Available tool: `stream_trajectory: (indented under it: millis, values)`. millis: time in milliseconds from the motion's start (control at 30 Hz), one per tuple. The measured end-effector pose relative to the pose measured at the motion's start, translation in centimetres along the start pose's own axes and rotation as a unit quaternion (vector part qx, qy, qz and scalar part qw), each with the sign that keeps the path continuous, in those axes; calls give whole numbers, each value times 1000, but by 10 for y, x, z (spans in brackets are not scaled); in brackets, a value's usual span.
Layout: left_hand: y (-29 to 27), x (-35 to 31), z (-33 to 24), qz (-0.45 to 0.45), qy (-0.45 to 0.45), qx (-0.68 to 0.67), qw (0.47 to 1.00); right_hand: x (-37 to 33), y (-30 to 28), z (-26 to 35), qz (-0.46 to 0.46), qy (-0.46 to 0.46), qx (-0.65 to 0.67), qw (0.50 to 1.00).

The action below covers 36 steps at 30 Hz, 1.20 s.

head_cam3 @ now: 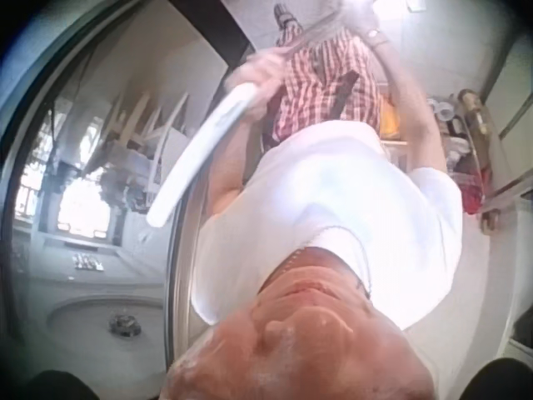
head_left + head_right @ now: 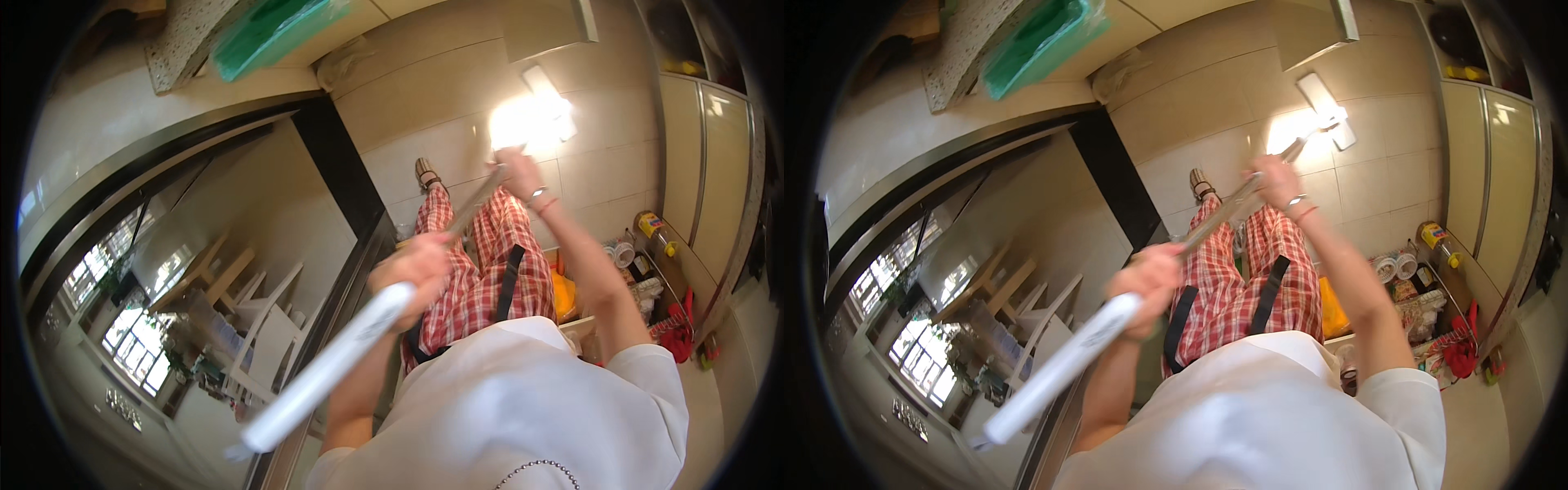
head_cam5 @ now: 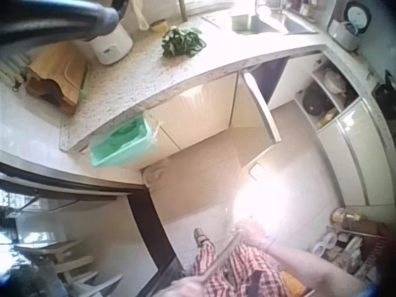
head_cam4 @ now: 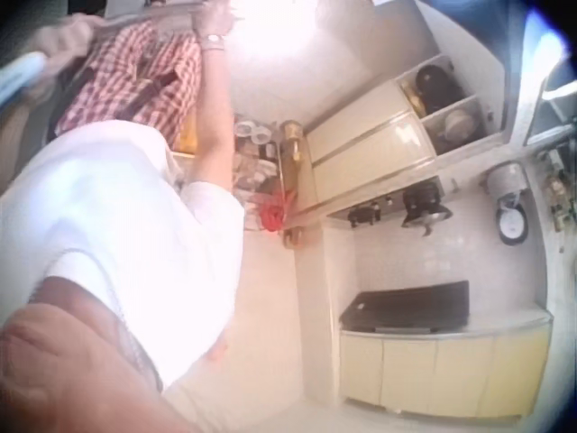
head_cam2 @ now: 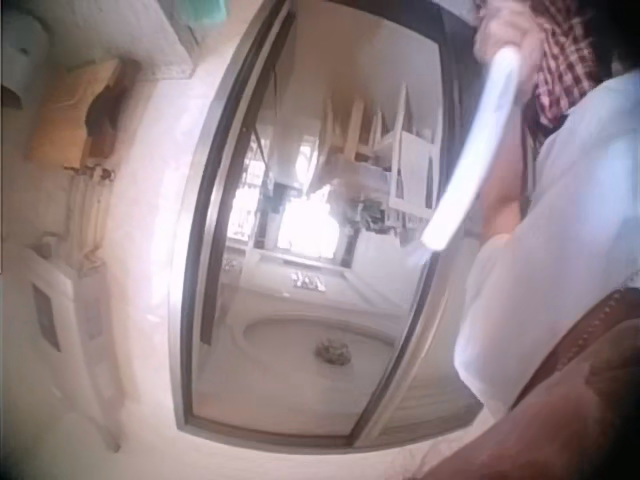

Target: The person washes leafy vegetables in a kitchen sink and then proceeds to mop the tiled floor of the kitchen and adjacent living area using a flat mop. The person moves the mop back and forth across the floor, navigating around furniture and plants.

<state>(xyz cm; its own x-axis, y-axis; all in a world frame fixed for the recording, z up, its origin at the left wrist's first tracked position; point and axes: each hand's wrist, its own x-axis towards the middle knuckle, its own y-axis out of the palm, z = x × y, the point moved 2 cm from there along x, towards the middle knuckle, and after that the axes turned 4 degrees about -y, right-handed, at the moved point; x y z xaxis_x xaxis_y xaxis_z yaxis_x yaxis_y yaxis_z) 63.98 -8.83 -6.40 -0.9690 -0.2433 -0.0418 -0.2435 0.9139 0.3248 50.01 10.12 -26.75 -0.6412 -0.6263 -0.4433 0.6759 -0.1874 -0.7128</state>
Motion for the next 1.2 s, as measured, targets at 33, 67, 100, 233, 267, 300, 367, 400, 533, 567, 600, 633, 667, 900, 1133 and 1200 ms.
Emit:
stream_trajectory:
  millis: [33, 67, 100, 233, 267, 300, 367, 400, 533, 567, 600, 633, 667, 900, 1133, 1200]
  values:
    - [17, 12, 16, 40, 22, -1, 999, -4, -17, -23, 31, 49, -36, 998]
    - [26, 18, 18, 64, 31, 52, 996, -4, -31, -25, 10, 4, -41, 999]
    - [34, 29, 31, 93, 44, 43, 994, -10, -40, -47, -34, 1, -62, 997]
    - [20, 27, 25, -17, 32, -95, 995, 13, -23, -63, 75, 44, -15, 996]
    - [3, 20, 23, -53, 24, -60, 996, 21, -3, -61, 54, 42, -17, 998]
    - [-18, 12, 13, -68, 11, -64, 996, 27, 13, -41, 42, 60, 15, 997]
    - [-55, -5, -20, -88, 15, -50, 995, 34, 39, 13, -16, -75, 9, 997]
    - [-72, -14, -39, -126, 14, 16, 992, 43, 56, 37, -26, -106, 41, 993]
    - [-116, -56, -134, -182, -12, 104, 978, 49, 97, 172, 14, -139, 106, 984]
    - [-124, -71, -155, -195, -1, 107, 975, 49, 104, 209, 33, -146, 93, 984]
    - [-126, -80, -174, -212, 0, 146, 966, 47, 110, 237, 41, -167, 132, 976]
    - [-128, -89, -190, -223, 5, 164, 961, 44, 116, 263, 50, -192, 170, 965]
    - [-126, -97, -203, -232, 18, 185, 955, 42, 122, 286, 63, -209, 185, 958]
    - [-93, -65, -188, -221, 90, 220, 946, 48, 69, 256, 163, -242, 171, 941]
    - [1, -15, -83, -222, 77, 86, 968, 10, -1, 73, 64, -128, 118, 983]
    - [49, 8, -29, -174, 63, 28, 982, -5, -13, -17, -12, -96, 130, 987]
